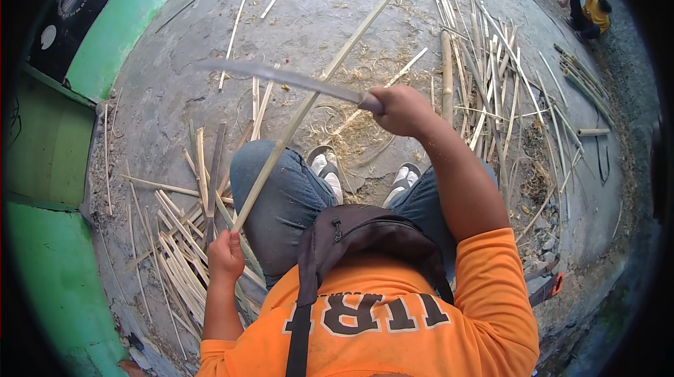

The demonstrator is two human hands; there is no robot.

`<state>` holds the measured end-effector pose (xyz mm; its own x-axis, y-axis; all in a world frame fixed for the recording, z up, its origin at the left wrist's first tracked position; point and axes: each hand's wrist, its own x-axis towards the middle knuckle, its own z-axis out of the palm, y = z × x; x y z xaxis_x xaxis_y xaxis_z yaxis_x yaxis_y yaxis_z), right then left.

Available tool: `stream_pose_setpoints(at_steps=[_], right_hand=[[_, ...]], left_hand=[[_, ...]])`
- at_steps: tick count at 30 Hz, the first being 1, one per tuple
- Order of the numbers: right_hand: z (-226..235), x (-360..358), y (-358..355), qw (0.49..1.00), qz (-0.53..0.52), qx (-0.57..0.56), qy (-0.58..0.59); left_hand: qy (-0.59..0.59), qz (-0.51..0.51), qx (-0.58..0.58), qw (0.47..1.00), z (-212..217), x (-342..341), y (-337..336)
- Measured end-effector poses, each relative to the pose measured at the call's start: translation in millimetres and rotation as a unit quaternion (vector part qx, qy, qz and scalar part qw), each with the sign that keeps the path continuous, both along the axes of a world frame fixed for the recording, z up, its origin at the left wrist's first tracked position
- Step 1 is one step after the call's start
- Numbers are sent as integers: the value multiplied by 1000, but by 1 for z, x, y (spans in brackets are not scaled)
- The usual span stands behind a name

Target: The person uses a machete to shave and refine long strips of bamboo, repeatedly sliding the blade along the edges and surfaces to smooth them. They handle several strips one by one, occasionally shifting their position or adjusting the pile of bamboo on the ground.

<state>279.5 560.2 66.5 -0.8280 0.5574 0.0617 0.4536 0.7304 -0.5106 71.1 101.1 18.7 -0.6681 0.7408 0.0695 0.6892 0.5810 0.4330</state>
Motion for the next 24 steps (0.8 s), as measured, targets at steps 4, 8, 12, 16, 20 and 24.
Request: stream_pose_setpoints(at_steps=[4,8,12,16,20,24], right_hand=[[9,-5,-25,989,103,104,-16],[20,-4,-9,994,64,79,-34],[11,10,27,995,-61,-1,75],[16,6,19,991,-103,-30,76],[22,-1,7,995,-41,-13,89],[46,-1,2,998,10,46,38]], left_hand=[[-4,-10,20,1000,-2,-1,2],[-10,-12,21,1000,-9,-5,-2],[-21,-11,31,999,-5,-2,-2],[-33,-10,10,999,-7,-8,-12],[-41,-18,14,999,-18,-8,-16],[-36,-43,33,998,-26,-11,-17]])
